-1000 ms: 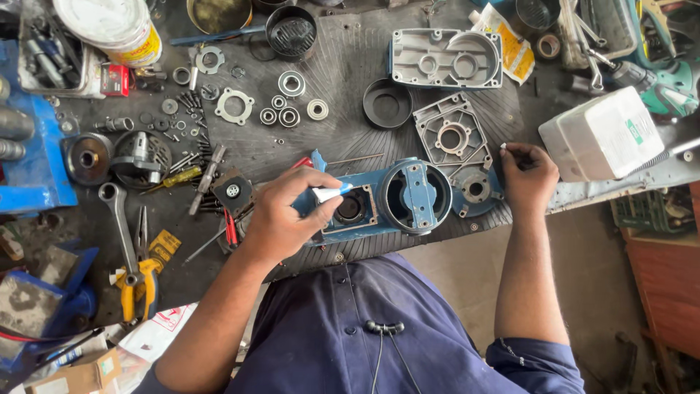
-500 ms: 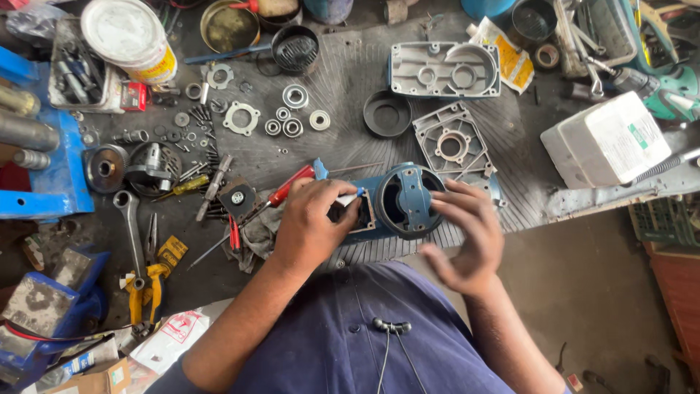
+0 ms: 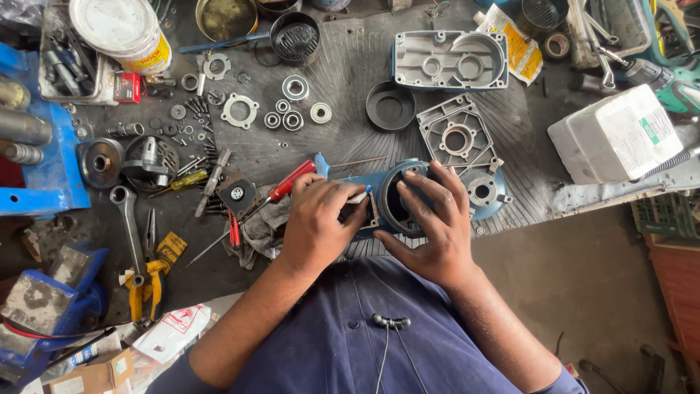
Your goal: The person holds a small tube and squeezes sealant along the mating edge of a blue pump housing on the workbench, working around its openings. They then set the tube down, wipe the housing and their hands with a rag, and pick up small screws from the bench.
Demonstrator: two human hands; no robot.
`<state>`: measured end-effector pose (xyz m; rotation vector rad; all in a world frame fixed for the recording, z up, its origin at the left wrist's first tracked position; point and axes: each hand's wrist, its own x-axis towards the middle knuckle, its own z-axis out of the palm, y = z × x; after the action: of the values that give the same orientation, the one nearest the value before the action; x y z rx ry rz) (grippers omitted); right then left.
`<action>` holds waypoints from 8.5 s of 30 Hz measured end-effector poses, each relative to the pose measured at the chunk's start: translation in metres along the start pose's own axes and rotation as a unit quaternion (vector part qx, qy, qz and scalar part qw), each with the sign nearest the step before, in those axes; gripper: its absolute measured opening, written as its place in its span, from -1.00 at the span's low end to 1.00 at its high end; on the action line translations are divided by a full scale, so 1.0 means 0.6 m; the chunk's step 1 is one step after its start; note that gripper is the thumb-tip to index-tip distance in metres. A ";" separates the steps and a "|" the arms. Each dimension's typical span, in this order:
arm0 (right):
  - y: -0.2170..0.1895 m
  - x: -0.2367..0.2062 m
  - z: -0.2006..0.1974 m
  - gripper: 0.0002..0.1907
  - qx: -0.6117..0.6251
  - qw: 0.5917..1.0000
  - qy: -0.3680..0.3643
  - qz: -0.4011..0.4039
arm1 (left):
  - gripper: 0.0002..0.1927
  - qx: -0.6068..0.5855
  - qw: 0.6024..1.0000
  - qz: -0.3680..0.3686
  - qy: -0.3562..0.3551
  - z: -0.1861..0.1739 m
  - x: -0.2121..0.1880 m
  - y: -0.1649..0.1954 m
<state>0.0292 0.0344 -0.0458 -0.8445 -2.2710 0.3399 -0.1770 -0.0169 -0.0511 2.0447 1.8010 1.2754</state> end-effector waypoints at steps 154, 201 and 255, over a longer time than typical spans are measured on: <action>0.023 -0.009 -0.009 -0.30 0.024 0.999 -0.016 -0.020 | -0.73 0.019 0.999 0.022 -0.031 0.007 -0.039 0.039; 0.033 -0.028 -0.009 -0.32 0.040 0.999 -0.026 -0.026 | -0.69 -0.108 0.993 -0.050 0.020 -0.022 -0.102 0.037; -0.324 -0.124 0.127 -0.74 0.345 0.888 0.041 0.302 | -0.85 -0.534 0.714 -0.385 -0.238 -0.162 -0.250 -0.077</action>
<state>-0.0739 -0.1618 -0.0527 -1.1064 -1.5550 1.2762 -0.2646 -0.1741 -0.0911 0.7068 0.9874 0.9605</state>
